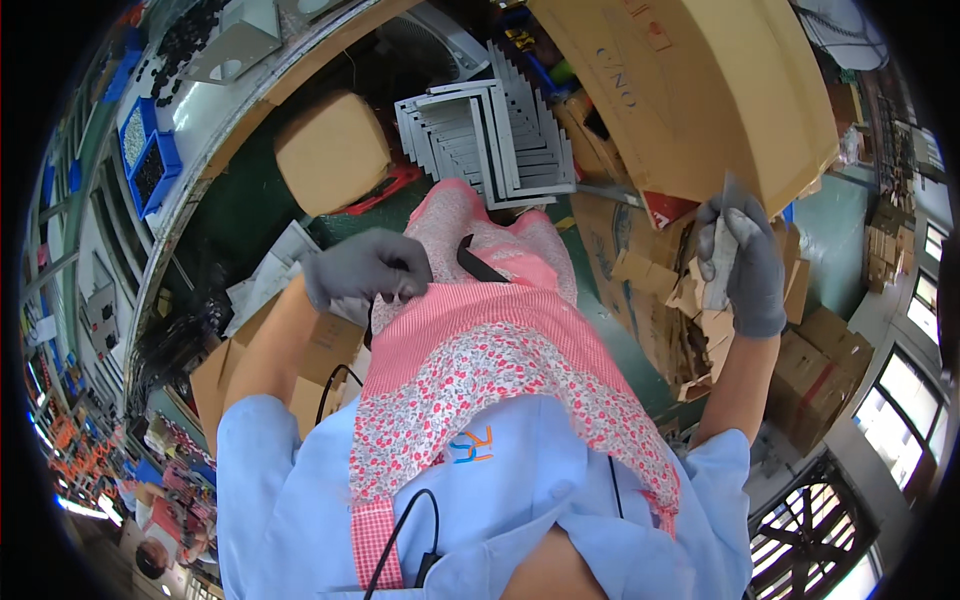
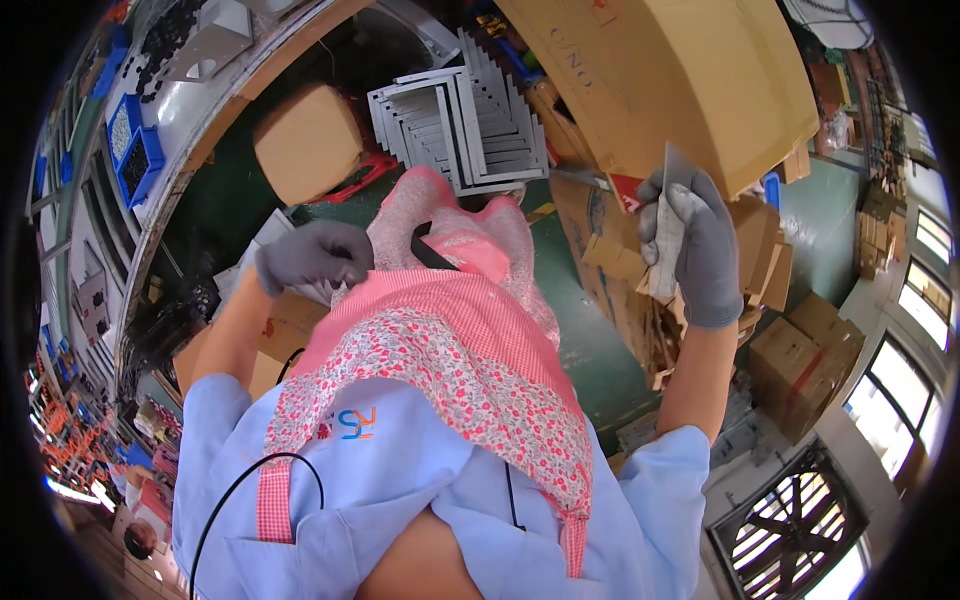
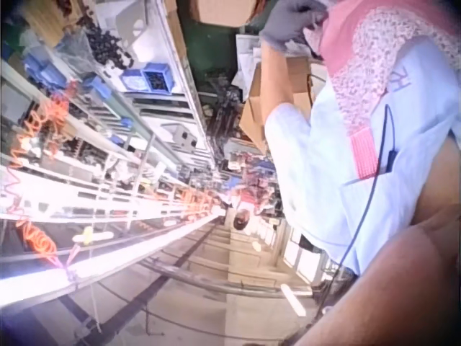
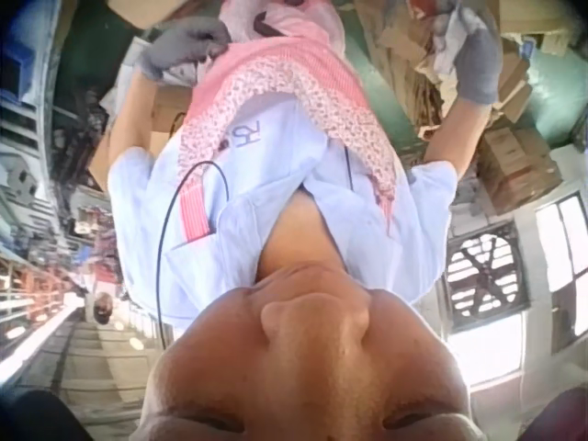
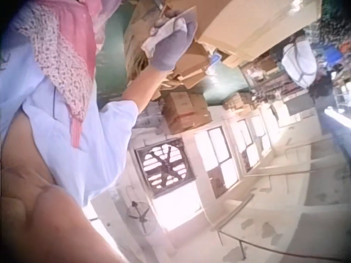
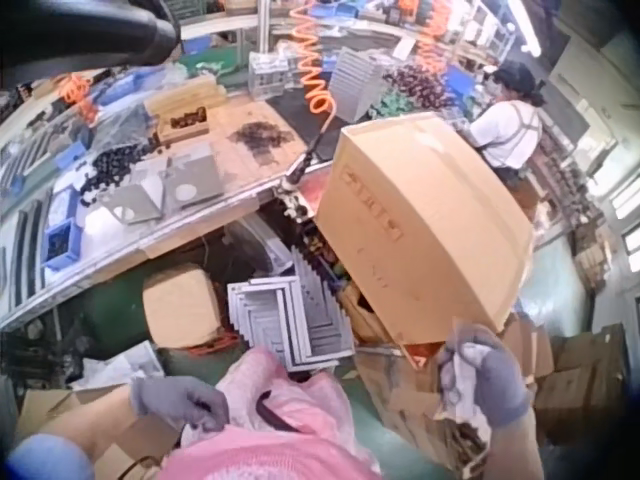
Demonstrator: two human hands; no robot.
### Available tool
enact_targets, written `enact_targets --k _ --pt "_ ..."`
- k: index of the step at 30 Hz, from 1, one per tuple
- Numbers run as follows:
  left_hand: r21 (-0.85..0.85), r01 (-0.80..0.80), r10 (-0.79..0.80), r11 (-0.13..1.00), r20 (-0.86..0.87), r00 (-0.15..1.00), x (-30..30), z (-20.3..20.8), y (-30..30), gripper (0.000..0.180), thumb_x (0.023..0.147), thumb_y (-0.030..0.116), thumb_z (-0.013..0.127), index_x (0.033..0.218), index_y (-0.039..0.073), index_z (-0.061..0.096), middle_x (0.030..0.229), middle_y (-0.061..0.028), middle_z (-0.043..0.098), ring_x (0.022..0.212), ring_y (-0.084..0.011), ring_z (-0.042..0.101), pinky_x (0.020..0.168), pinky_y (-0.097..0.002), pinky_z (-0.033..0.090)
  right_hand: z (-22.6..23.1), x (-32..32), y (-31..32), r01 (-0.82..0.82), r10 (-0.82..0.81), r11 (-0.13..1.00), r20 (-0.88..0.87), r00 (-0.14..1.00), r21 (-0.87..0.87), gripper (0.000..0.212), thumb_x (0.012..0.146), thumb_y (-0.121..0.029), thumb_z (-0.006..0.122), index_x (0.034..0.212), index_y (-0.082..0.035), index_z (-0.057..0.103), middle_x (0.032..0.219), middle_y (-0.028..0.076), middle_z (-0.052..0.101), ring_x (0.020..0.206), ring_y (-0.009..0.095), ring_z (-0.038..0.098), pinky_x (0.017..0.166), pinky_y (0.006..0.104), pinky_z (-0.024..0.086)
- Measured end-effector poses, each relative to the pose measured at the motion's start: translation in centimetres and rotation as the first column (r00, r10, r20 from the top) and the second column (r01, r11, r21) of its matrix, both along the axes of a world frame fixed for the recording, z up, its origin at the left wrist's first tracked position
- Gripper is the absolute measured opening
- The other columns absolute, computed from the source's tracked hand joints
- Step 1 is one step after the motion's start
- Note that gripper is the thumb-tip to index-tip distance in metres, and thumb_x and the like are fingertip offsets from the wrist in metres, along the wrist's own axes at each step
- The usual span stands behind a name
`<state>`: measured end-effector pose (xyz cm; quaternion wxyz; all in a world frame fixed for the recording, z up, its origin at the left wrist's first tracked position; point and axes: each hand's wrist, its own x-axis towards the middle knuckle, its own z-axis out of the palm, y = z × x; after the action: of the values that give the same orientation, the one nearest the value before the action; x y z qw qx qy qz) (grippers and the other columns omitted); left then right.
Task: Unpacking electronic components from one box and organizing them into another box with cardboard dividers.
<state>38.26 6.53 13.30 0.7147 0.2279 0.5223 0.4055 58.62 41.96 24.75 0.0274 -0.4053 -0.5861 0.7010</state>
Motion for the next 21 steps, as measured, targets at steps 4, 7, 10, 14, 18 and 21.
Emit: enact_targets --k 4,7,10,14,18,21 --pt "0.078 -0.442 0.449 0.893 -0.126 0.885 -0.6 1.4 7.6 0.018 0.084 0.019 0.064 0.092 0.004 0.063 0.083 -0.0019 0.061 0.074 -0.0089 0.057 0.064 -0.0232 0.046 2.2 -1.9 4.9 -0.015 0.019 0.999 -0.092 0.996 0.042 0.028 0.09 -0.013 0.044 0.114 0.001 0.049 0.082 0.01 0.057 0.057 0.013 0.055 0.044 0.0253 0.043" --pt "0.172 -0.606 0.628 0.777 -0.276 0.728 0.0 1.9 17.2 0.026 0.085 0.028 0.063 0.097 0.005 0.063 0.084 -0.0013 0.06 0.075 -0.0093 0.057 0.065 -0.0232 0.046 4.2 -3.9 8.9 -0.089 0.112 0.989 -0.21 0.971 0.114 0.035 0.094 -0.021 0.046 0.123 -0.002 0.046 0.074 0.008 0.057 0.052 0.013 0.053 0.043 0.0238 0.042" --pt "0.224 -0.752 0.775 0.62 -0.028 0.631 2.0 3.4 25.5 0.021 0.085 0.023 0.064 0.098 0.006 0.064 0.086 -0.0021 0.061 0.074 -0.01 0.057 0.069 -0.0253 0.047 5.3 -6.4 12.1 -0.162 0.213 0.967 -0.272 0.938 0.198 0.041 0.096 -0.029 0.045 0.13 -0.006 0.043 0.07 0.006 0.055 0.048 0.011 0.049 0.042 0.0229 0.04" --pt "0.641 -0.399 0.754 0.656 -0.568 0.329 1.6 3.1 29.7 0.016 0.079 0.013 0.068 0.093 0.006 0.064 0.088 -0.0069 0.059 0.077 -0.0157 0.059 0.068 -0.0287 0.048 6.1 -11.8 15.3 -0.201 0.238 0.966 -0.263 0.935 0.16 0.038 0.097 -0.028 0.042 0.127 -0.006 0.045 0.069 0.004 0.054 0.044 0.008 0.045 0.038 0.021 0.035" --pt "0.8 -0.166 0.814 0.577 -0.58 0.029 -3.3 4.9 30.2 0.018 0.076 0.012 0.069 0.093 0.008 0.063 0.093 -0.0075 0.061 0.087 -0.0259 0.059 0.075 -0.0348 0.049 6.1 -17.5 18.9 -0.374 0.423 0.855 -0.067 0.904 0.36 0.025 0.096 -0.022 0.044 0.109 -0.001 0.05 0.076 0.007 0.056 0.054 0.01 0.052 0.048 0.0231 0.043" --pt "0.854 0.121 0.863 0.506 -0.501 -0.073 -7.3 6.0 32.5 0.021 0.076 0.015 0.068 0.095 0.009 0.061 0.099 -0.009 0.06 0.098 -0.028 0.058 0.083 -0.0382 0.047 3.3 -22.8 22.5 -0.425 0.62 0.588 -0.045 0.784 0.688 0.023 0.094 -0.018 0.049 0.107 0.0 0.055 0.084 0.009 0.061 0.068 0.013 0.059 0.061 0.0256 0.048"
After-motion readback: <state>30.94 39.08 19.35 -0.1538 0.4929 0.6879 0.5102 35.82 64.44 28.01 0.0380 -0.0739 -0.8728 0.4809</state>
